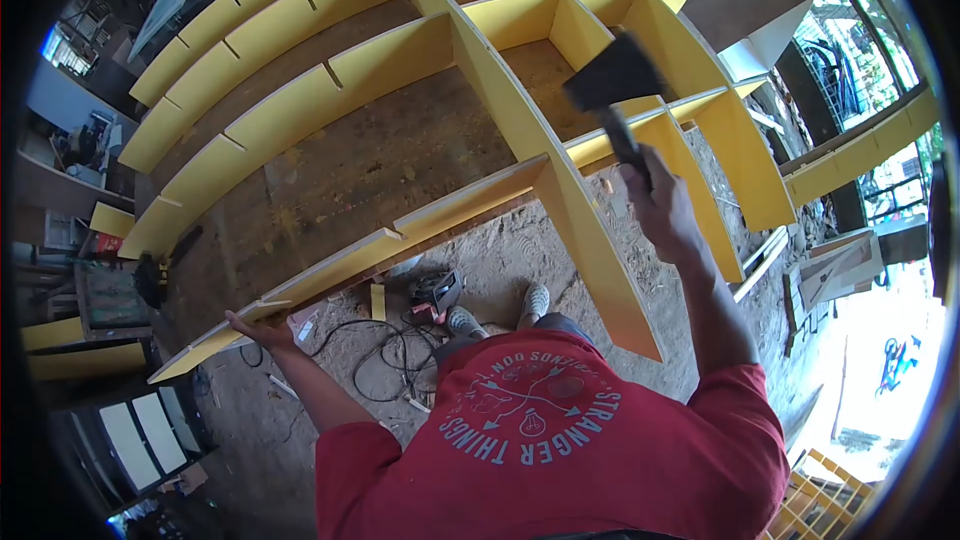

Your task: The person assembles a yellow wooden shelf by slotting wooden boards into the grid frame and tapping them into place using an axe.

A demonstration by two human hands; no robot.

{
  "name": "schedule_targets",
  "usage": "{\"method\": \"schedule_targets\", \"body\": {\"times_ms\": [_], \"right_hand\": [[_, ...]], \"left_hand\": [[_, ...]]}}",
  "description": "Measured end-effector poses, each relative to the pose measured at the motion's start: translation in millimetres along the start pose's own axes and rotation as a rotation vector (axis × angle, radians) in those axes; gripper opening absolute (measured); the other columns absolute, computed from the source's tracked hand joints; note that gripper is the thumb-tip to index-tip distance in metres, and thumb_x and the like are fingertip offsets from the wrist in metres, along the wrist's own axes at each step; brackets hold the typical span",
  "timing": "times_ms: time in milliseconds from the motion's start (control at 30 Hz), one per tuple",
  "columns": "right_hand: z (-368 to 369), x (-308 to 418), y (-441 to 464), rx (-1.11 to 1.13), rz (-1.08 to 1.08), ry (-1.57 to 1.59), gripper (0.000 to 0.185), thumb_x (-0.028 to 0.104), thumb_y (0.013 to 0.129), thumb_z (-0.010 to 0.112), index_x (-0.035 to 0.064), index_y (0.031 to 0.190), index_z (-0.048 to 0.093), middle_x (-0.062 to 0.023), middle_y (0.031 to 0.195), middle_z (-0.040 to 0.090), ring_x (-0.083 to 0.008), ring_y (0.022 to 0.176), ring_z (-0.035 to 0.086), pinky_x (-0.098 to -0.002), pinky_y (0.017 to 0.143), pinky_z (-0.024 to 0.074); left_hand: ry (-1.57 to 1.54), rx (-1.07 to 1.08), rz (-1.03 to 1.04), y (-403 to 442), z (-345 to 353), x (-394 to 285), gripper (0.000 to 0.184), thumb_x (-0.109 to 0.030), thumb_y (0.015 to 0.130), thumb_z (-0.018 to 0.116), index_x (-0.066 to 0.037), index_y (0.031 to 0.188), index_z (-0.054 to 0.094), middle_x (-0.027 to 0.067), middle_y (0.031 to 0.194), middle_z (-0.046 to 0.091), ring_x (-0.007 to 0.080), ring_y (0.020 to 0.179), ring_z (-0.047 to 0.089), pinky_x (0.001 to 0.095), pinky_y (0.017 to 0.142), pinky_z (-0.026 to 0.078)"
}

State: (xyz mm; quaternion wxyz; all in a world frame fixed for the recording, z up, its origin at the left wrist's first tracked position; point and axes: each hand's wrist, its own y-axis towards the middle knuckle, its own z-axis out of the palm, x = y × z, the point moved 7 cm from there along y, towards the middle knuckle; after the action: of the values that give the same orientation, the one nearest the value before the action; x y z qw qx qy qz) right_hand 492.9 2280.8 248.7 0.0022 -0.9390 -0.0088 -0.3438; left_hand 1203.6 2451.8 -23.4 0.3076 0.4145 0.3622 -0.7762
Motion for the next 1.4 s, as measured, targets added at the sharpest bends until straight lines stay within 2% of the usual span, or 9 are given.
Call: {"method": "schedule_targets", "body": {"times_ms": [100,233,333,533,633,800,867,1167,1400], "right_hand": [[6,-9,0,-0.14,-0.076,0.088,0.037,0.031,0.109,0.057,-0.0003,0.128,0.054,-0.0228,0.079,0.068,-0.0441,0.075,0.069,-0.051,0.071,0.053],[50,-62,7,0.054,-0.143,-0.249,0.04,0.032,0.108,0.058,-0.0012,0.129,0.054,-0.0291,0.088,0.071,-0.0491,0.092,0.07,-0.0586,0.084,0.051],[20,-21,11,0.19,-0.065,-0.292,0.038,0.031,0.108,0.059,-0.0015,0.127,0.054,-0.0298,0.088,0.07,-0.0493,0.091,0.07,-0.0581,0.08,0.0518],[21,-3,21,-0.129,-0.104,0.028,0.032,0.03,0.107,0.06,0.0021,0.121,0.054,-0.0303,0.088,0.07,-0.0504,0.083,0.069,-0.0598,0.071,0.0509],[58,-56,34,0.027,-0.099,-0.218,0.034,0.032,0.107,0.059,0.003,0.122,0.051,-0.0321,0.088,0.069,-0.0521,0.089,0.069,-0.0613,0.076,0.0505],[50,-20,37,0.196,-0.062,-0.283,0.034,0.033,0.107,0.058,0.0025,0.123,0.055,-0.0316,0.097,0.071,-0.0522,0.096,0.068,-0.0599,0.082,0.0506],[54,-5,46,0.09,-0.113,-0.22,0.036,0.035,0.107,0.058,0.003,0.123,0.058,-0.0298,0.096,0.071,-0.0508,0.094,0.068,-0.0588,0.08,0.0509],[52,117,251,-0.282,-0.28,-0.076,0.04,0.044,0.108,0.053,0.0054,0.118,0.055,-0.0299,0.088,0.07,-0.055,0.088,0.067,-0.0617,0.075,0.0508],[165,26,380,0.127,-0.12,-0.302,0.048,0.047,0.107,0.05,0.0017,0.122,0.057,-0.0311,0.112,0.071,-0.0516,0.112,0.066,-0.063,0.095,0.0489]], "left_hand": [[0.021,-0.05,0.007,-4,1,-4,0.106,-0.089,0.084,0.056,-0.014,0.156,0.037,0.0141,0.146,0.046,0.0339,0.13,0.053,0.054,0.097,0.055],[0.064,-0.018,-0.04,-7,-1,-6,0.106,-0.089,0.084,0.056,-0.011,0.155,0.038,0.014,0.144,0.047,0.0327,0.129,0.054,0.0512,0.095,0.056],[0.013,0.008,-0.013,1,-4,-1,0.104,-0.087,0.086,0.055,-0.011,0.155,0.038,0.0128,0.146,0.047,0.0319,0.131,0.052,0.0482,0.096,0.055],[-0.029,-0.011,0.027,-1,4,-5,0.102,-0.085,0.088,0.054,-0.011,0.156,0.037,0.0113,0.149,0.046,0.0314,0.132,0.052,0.0482,0.103,0.051],[-0.048,-0.011,-0.017,-1,2,-1,0.101,-0.085,0.087,0.055,-0.013,0.157,0.037,0.0108,0.15,0.045,0.0308,0.133,0.052,0.0499,0.104,0.049],[-0.04,-0.036,-0.024,-6,7,-6,0.1,-0.084,0.086,0.058,-0.018,0.158,0.037,0.0102,0.153,0.045,0.0299,0.135,0.05,0.0519,0.103,0.049],[-0.082,-0.031,-0.029,4,-1,0,0.097,-0.084,0.086,0.057,-0.016,0.153,0.042,0.0102,0.147,0.049,0.0297,0.134,0.05,0.0549,0.103,0.048],[-0.132,-0.013,-0.045,11,-13,4,0.101,-0.086,0.085,0.058,-0.009,0.151,0.049,0.0134,0.148,0.05,0.0333,0.132,0.051,0.057,0.103,0.049],[-0.173,-0.029,-0.156,5,-7,8,0.105,-0.085,0.085,0.058,-0.011,0.158,0.043,0.0147,0.156,0.046,0.0356,0.133,0.051,0.0603,0.104,0.047]]}}
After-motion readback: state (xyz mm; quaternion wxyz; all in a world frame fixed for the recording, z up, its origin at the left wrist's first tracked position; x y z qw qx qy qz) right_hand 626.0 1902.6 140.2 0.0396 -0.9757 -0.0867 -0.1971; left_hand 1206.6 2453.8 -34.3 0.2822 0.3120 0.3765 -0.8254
